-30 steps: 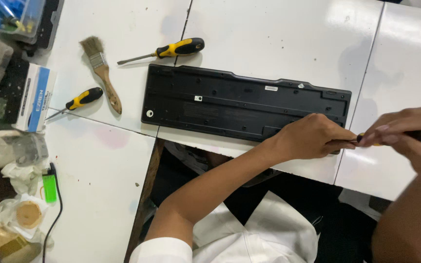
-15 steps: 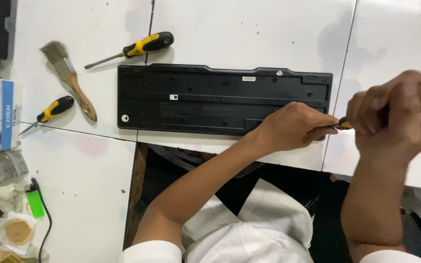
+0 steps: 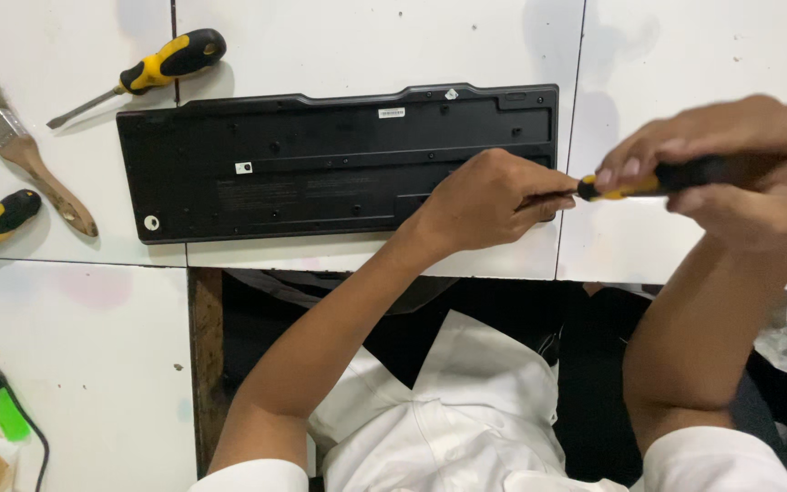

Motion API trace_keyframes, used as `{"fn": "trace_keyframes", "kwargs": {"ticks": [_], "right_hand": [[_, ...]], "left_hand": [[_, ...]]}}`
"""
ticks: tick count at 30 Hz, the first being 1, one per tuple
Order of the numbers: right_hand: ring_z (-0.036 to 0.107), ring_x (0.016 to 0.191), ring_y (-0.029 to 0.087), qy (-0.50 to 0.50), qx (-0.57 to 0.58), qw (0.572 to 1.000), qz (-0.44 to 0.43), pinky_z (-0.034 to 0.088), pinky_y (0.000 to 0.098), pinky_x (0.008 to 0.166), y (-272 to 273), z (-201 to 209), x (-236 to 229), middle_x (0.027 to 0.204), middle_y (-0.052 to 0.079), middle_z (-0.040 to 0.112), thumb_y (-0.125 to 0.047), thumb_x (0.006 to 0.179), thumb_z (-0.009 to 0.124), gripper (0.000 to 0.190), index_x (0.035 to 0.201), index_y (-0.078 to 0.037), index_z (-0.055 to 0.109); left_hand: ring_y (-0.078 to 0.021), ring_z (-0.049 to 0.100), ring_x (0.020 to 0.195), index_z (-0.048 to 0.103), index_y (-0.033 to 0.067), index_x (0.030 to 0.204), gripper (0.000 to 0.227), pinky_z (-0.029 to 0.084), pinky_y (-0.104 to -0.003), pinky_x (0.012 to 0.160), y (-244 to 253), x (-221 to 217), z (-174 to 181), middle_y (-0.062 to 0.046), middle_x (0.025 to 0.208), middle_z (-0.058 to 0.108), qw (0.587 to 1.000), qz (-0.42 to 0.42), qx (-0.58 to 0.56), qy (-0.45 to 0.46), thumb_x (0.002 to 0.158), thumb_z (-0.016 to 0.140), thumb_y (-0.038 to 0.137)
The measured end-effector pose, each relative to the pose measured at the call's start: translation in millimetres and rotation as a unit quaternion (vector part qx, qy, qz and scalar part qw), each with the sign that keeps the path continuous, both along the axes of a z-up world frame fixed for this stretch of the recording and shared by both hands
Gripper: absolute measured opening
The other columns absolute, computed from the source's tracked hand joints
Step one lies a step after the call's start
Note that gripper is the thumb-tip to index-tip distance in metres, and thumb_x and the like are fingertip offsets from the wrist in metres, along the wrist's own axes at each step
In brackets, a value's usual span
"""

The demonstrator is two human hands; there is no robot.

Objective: The person uses a screwdriver to tighten screws into the back of a black electronic device placed on a white table. The person systematically moves from one screw to another, securing the device's casing.

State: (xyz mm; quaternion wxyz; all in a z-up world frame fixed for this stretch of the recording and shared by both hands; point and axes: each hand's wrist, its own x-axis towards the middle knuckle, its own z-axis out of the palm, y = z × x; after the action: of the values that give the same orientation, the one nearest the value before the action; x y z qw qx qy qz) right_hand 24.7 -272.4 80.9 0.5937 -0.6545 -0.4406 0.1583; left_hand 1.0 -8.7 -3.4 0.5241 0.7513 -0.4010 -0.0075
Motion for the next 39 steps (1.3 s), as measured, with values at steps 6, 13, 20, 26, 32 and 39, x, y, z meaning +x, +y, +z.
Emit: {"fn": "trace_keyframes", "kwargs": {"ticks": [6, 13, 20, 26, 32, 39], "right_hand": [[0.081, 0.093, 0.038, -0.057, 0.022, 0.976, -0.211, 0.071, 0.0375, 0.080, 76, 29, -33, 0.097, 0.031, 0.072, 0.007, 0.070, 0.097, 0.043, 0.100, 0.013, 0.067], [0.077, 0.128, 0.047, -0.031, -0.106, 0.986, -0.127, 0.070, 0.0477, 0.111, 38, 47, -30, 0.129, 0.035, 0.068, 0.010, 0.084, 0.076, 0.050, 0.130, 0.018, 0.057], [0.068, 0.104, 0.035, -0.132, -0.063, 0.960, -0.239, 0.061, 0.0398, 0.094, 49, 32, -34, 0.116, 0.030, 0.057, 0.002, 0.086, 0.103, 0.061, 0.119, 0.015, 0.053], [0.061, 0.116, 0.035, -0.102, -0.178, 0.904, -0.375, 0.047, 0.0347, 0.093, 61, 51, -71, 0.132, 0.031, 0.058, 0.005, 0.113, 0.094, 0.040, 0.143, 0.022, 0.075], [0.073, 0.122, 0.037, -0.127, -0.234, 0.929, -0.256, 0.055, 0.0428, 0.106, 59, 76, -68, 0.136, 0.031, 0.073, -0.007, 0.093, 0.089, 0.058, 0.141, 0.016, 0.065], [0.074, 0.125, 0.041, -0.107, -0.215, 0.954, -0.181, 0.061, 0.0448, 0.112, 61, 86, -49, 0.126, 0.033, 0.072, 0.016, 0.097, 0.072, 0.037, 0.132, 0.021, 0.061]], "left_hand": [[-0.0145, 0.068, 0.063, 0.077, 0.0069, 0.087, 0.017, 0.051, -0.029, 0.058, 4, 1, 0, -0.003, 0.075, 0.074, 0.992, 0.010, -0.128, 0.017, 0.098, 0.079, 0.020], [-0.0200, 0.060, 0.061, 0.072, 0.0043, 0.102, 0.011, 0.045, -0.035, 0.060, 5, 0, 1, -0.004, 0.075, 0.066, 0.998, -0.010, -0.056, -0.020, 0.106, 0.069, 0.015], [-0.0169, 0.064, 0.061, 0.075, 0.0025, 0.118, 0.014, 0.051, -0.031, 0.060, 4, -2, -6, -0.004, 0.081, 0.075, 0.998, 0.001, -0.059, -0.023, 0.108, 0.069, 0.009], [-0.0169, 0.078, 0.068, 0.078, 0.0057, 0.115, 0.019, 0.063, -0.027, 0.062, 0, -2, -12, -0.007, 0.093, 0.084, 0.994, 0.035, -0.104, -0.009, 0.100, 0.081, 0.017], [-0.0090, 0.062, 0.058, 0.081, 0.0071, 0.096, 0.013, 0.049, -0.025, 0.055, 1, -3, 0, -0.002, 0.076, 0.078, 0.991, 0.047, -0.124, 0.010, 0.093, 0.086, 0.019], [-0.0162, 0.080, 0.078, 0.075, 0.0067, 0.120, 0.035, 0.064, -0.028, 0.072, 4, -1, -7, -0.006, 0.095, 0.083, 0.995, 0.031, -0.090, 0.003, 0.095, 0.087, 0.029]]}}
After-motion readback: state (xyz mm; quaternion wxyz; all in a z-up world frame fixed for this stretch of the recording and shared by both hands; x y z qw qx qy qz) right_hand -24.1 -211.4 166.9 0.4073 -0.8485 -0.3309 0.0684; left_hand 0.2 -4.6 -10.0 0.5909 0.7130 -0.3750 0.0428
